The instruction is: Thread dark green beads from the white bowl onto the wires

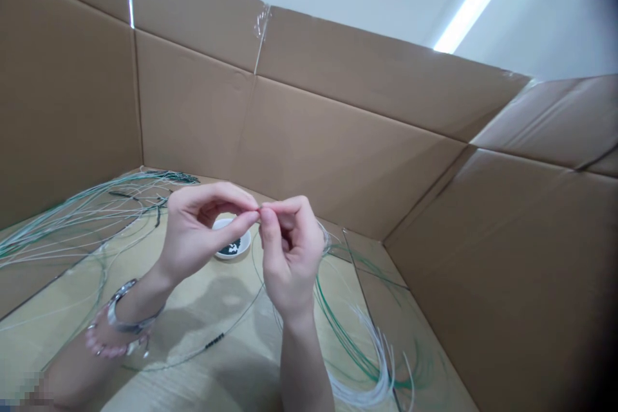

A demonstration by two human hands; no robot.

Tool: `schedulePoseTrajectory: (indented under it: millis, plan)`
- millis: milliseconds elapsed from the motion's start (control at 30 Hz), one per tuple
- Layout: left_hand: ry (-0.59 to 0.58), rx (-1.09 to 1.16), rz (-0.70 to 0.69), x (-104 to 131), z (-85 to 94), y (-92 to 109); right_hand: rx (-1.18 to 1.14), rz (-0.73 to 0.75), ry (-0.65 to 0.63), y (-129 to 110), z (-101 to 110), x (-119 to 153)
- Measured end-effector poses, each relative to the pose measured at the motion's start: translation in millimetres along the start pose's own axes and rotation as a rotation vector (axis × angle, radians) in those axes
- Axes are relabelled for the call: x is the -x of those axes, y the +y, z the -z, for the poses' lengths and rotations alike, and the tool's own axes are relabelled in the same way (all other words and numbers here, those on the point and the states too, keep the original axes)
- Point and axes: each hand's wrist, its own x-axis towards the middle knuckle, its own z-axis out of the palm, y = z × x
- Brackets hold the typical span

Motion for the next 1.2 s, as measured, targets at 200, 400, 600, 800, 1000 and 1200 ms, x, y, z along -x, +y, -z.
schedulePoseTrajectory:
  millis: [200, 400, 600, 800, 1000, 1200]
  plan:
    - [-0.046, 0.076, 0.008, -6, 11.0, -4, -0.252, -0.172, -0.139, -1, 3, 0]
    - [-0.171, -0.091, -0.255, -11, 19.2, -6, -0.477, -0.336, -0.259, -4, 5, -3]
    - [-0.16, -0.287, -0.397, -12, 21.8, -7, -0.474, -0.36, -0.264, -4, 4, -2]
    - [-0.104, -0.213, -0.246, -11, 19.7, -8, -0.308, -0.291, -0.281, -6, 6, 0]
    - [-0.069, -0.163, -0.139, -10, 16.8, -8, -0.005, -0.121, -0.159, -2, 3, -1]
    - [-0.055, -0.041, -0.021, -8, 13.1, -5, 0.093, -0.01, -0.055, 0, 0, -2]
